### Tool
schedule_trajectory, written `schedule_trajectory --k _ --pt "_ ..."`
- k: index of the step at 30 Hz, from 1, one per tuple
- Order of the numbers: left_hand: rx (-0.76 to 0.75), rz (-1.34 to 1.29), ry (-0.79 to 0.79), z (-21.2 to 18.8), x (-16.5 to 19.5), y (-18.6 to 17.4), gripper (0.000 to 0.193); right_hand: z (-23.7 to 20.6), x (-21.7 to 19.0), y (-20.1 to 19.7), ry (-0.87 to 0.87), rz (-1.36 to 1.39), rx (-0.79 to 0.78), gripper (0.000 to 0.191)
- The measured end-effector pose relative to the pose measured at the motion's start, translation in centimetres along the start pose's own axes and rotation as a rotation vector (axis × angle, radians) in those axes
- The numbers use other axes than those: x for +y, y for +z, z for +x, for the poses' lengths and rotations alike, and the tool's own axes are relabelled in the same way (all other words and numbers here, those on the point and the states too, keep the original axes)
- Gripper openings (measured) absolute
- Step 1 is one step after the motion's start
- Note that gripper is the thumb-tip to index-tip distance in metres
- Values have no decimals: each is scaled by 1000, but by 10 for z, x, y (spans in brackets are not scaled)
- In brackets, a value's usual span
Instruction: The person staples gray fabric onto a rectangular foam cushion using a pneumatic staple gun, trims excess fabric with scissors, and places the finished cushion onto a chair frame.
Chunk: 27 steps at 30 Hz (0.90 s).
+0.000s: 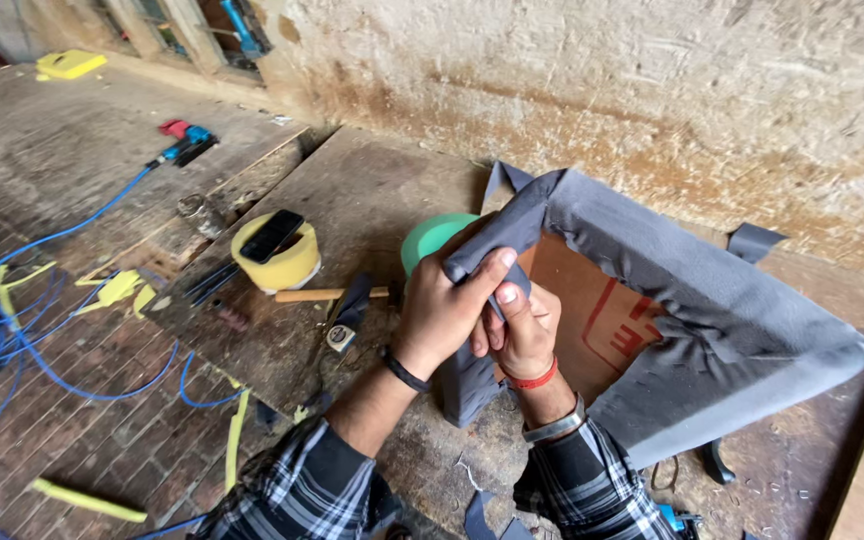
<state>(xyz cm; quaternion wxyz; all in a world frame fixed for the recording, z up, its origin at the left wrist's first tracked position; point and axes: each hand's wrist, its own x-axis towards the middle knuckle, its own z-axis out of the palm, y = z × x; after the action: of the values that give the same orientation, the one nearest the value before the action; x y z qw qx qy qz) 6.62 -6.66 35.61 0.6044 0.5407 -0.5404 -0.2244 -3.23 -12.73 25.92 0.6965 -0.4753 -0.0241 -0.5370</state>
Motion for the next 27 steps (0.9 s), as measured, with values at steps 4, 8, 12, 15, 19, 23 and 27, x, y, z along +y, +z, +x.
schedule_trajectory --k 4,8,12,15,19,23,27 --pt "-49 150 -278 -2 -6 -10 39 -4 -1 0 115 -78 -33 37" --pt "-134 231 164 -2 -7 -16 49 -42 2 -39 257 -306 -132 26" --pt "-209 182 216 -2 -4 -17 66 -169 -6 -120 892 -1084 45 30" --pt "-249 206 171 -1 1 -18 79 -294 -26 -188 1024 -1802 294 42" --pt "-302 176 193 -5 4 -16 82 -405 -27 -237 922 -2049 525 79" --pt "-333 165 259 -9 3 -13 86 -405 -32 -248 1032 -1818 726 75" --pt "-352 137 346 -11 2 -11 89 -349 -72 -199 1136 -1300 727 58"
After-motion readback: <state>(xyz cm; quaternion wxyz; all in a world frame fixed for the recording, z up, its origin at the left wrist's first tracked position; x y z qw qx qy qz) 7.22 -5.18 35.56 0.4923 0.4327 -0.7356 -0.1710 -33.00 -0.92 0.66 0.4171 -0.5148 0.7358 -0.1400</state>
